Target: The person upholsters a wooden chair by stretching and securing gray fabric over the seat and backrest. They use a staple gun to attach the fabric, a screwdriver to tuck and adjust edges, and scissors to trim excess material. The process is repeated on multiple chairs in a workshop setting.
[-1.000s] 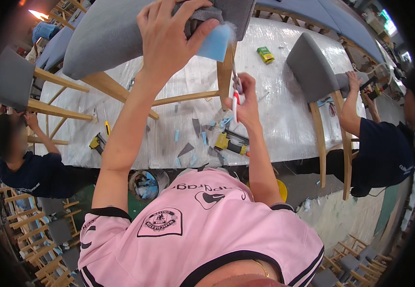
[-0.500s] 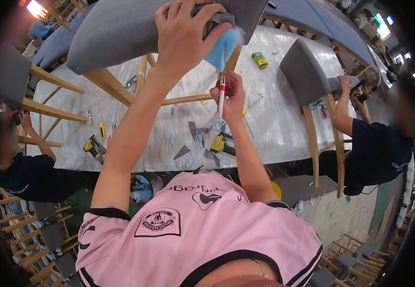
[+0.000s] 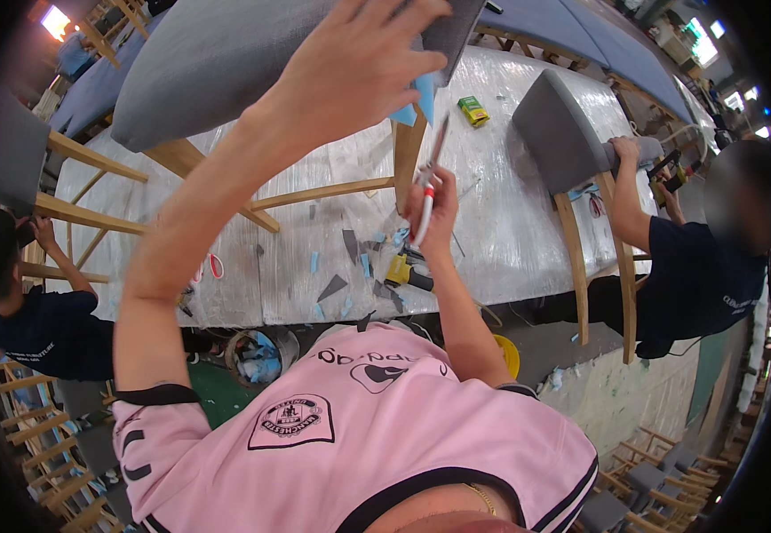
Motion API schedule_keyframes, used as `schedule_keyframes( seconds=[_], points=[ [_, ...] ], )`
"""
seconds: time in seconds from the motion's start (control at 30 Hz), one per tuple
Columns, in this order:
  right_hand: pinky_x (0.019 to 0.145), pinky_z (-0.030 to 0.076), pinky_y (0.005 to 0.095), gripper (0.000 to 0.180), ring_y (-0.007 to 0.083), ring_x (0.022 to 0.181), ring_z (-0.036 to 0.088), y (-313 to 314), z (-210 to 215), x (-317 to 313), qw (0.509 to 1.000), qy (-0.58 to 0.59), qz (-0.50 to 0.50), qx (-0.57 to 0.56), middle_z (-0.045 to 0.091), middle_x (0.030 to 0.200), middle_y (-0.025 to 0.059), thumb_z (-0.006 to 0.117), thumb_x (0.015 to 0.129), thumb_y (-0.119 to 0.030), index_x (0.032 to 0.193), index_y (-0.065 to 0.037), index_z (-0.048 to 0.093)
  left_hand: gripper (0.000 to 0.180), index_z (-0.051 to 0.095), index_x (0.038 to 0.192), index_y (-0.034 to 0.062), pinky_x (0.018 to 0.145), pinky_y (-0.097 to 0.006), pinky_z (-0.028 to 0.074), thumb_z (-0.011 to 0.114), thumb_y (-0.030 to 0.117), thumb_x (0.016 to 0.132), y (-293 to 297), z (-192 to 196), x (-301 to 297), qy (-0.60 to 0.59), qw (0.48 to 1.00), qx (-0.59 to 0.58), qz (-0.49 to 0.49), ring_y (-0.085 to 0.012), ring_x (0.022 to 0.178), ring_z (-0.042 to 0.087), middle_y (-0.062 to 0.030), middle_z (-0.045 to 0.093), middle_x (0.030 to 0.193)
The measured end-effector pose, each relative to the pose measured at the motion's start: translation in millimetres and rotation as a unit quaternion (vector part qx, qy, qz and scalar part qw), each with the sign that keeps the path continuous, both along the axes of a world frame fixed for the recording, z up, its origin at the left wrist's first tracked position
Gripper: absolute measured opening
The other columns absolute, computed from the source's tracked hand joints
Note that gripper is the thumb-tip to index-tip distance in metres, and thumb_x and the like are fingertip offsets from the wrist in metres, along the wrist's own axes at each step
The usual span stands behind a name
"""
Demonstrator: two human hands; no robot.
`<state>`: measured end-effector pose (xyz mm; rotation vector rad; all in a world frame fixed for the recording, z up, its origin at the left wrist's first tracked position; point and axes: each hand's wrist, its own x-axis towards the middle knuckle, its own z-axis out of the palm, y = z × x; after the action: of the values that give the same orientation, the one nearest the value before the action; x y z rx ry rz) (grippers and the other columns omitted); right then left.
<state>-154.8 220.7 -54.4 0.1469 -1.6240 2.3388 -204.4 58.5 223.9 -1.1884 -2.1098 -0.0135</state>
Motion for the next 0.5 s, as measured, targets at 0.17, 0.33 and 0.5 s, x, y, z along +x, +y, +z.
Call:
schedule_keyframes(
  seconds=[0.17, 0.33, 0.5],
  points=[
    [0.050, 0.046, 0.0244, 0.046, 0.0089, 0.057, 0.058, 99.1, -117.1, 19.7, 0.941, -0.284, 0.020, 0.182, 0.064, 0.075, 0.0044, 0.075, 0.097, -0.036, 0.127, -0.006, 0.058, 0.021, 0.078, 0.096, 0.0072, 0.116, -0.043, 0.034, 0.072, 0.021, 0.081, 32.2, -30.2, -22.5, 0.167, 0.963, -0.207, 0.046, -0.0261, 0.124, 0.055, -0.0041, 0.063, 0.130],
    [0.068, 0.056, 0.0369, 0.057, 0.0238, 0.072, 0.071, 197.1, -230.5, 2.9, 0.799, -0.300, -0.056, 0.518, 0.074, 0.092, 0.0183, 0.076, 0.092, -0.045, 0.129, -0.003, 0.064, 0.018, 0.077, 0.089, 0.0041, 0.115, -0.042, 0.038, 0.068, 0.015, 0.077, 88.4, -185.4, 17.8, -0.132, 0.978, -0.140, -0.075, -0.0281, 0.125, 0.055, -0.0081, 0.065, 0.123],
    [0.087, 0.057, 0.0354, 0.047, 0.0253, 0.093, 0.073, 223.1, -228.1, -31.2, 0.816, -0.210, -0.070, 0.534, 0.075, 0.104, 0.0217, 0.074, 0.094, -0.037, 0.124, -0.001, 0.069, 0.046, 0.071, 0.122, 0.0032, 0.109, -0.042, 0.042, 0.076, 0.018, 0.079, 35.2, -342.4, 52.0, -0.336, 0.918, 0.106, 0.181, -0.0342, 0.123, 0.058, -0.0193, 0.063, 0.132]
  ],
)
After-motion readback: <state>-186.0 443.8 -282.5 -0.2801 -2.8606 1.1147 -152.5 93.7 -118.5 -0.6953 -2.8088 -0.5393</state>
